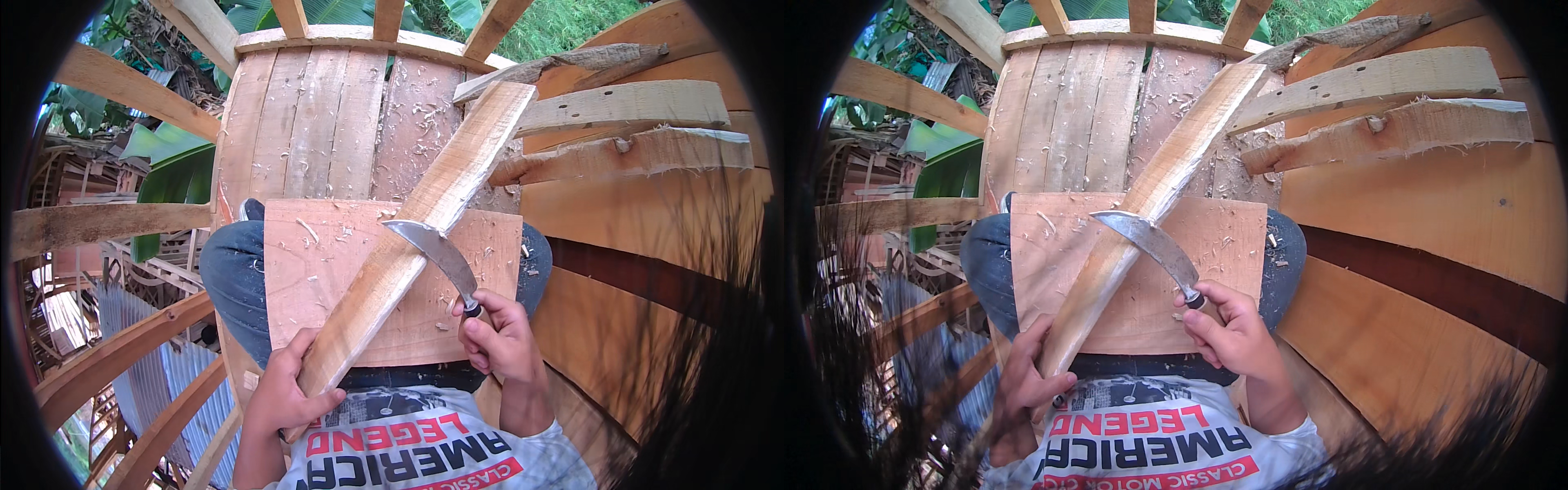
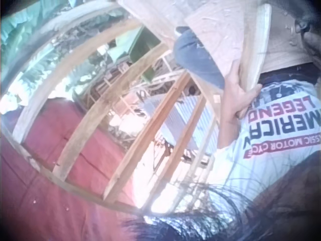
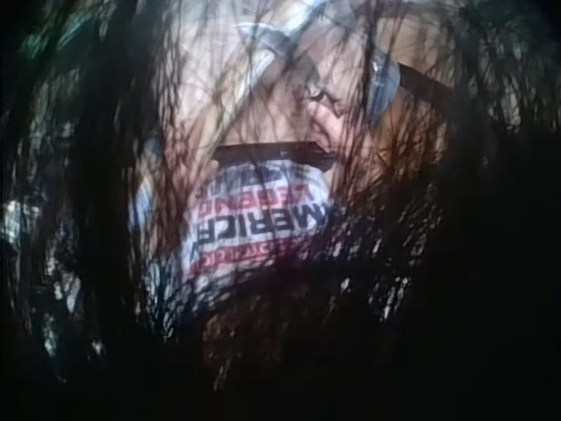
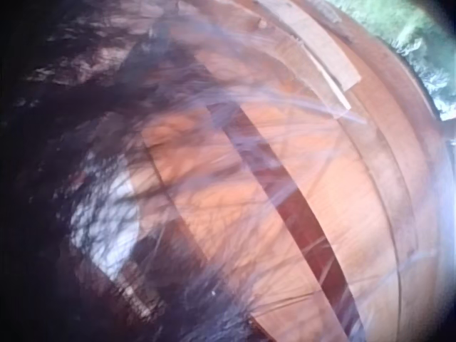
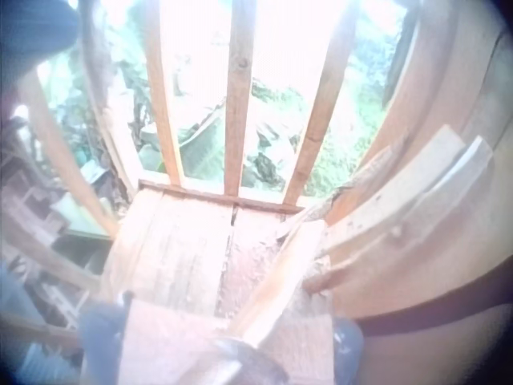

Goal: The person is sitting on a wooden platform and using a curved knife to shave and shape a long, thin piece of wood. They hold the wood with their left hand and use the knife with their right hand to remove thin strips of wood, creating shavings that fall onto the platform.

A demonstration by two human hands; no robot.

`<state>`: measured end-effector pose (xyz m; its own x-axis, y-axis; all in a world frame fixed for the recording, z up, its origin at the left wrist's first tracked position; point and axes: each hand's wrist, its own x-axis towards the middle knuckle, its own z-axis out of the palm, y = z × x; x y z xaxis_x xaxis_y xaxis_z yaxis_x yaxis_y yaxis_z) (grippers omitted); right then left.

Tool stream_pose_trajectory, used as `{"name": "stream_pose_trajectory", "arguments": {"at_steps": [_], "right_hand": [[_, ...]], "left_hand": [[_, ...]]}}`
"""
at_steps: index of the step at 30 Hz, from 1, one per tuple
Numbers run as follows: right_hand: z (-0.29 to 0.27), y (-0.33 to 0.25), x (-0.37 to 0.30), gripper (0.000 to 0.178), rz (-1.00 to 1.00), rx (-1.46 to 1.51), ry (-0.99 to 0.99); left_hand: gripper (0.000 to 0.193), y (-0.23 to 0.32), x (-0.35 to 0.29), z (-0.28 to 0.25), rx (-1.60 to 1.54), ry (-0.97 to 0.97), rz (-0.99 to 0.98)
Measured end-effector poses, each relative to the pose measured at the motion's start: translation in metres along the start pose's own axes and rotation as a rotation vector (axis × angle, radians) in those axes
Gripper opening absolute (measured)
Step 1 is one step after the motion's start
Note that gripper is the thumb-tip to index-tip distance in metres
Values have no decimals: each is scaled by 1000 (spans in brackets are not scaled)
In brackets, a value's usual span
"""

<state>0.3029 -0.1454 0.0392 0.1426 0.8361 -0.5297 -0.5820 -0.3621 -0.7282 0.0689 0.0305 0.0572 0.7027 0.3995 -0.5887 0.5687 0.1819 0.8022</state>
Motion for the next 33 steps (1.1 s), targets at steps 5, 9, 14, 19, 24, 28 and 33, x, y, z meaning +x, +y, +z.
{"name": "stream_pose_trajectory", "arguments": {"at_steps": [5, 9, 14, 19, 24, 28, 33], "right_hand": [[-6, 8, -2, 16, 86, 91, -3], [11, 20, -1, 18, 85, -130, 153], [34, 45, 1, 14, -301, -532, 217], [38, 42, -2, 27, -203, -792, 253], [43, 42, -6, 27, -221, -951, 309], [24, 31, 2, 20, -410, -1082, 548], [31, -2, -14, 14, -41, -777, 107]], "left_hand": [[67, 4, -19, -2, 166, -16, -85], [65, -22, -42, 9, -73, 3, -180], [63, -48, -68, 10, -154, -17, -204], [64, -47, -73, 11, -169, -70, -258], [64, -50, -76, 14, -238, -111, -325], [67, -43, -80, 13, -302, -122, -403], [67, -45, -75, 8, -295, -154, -397]]}}
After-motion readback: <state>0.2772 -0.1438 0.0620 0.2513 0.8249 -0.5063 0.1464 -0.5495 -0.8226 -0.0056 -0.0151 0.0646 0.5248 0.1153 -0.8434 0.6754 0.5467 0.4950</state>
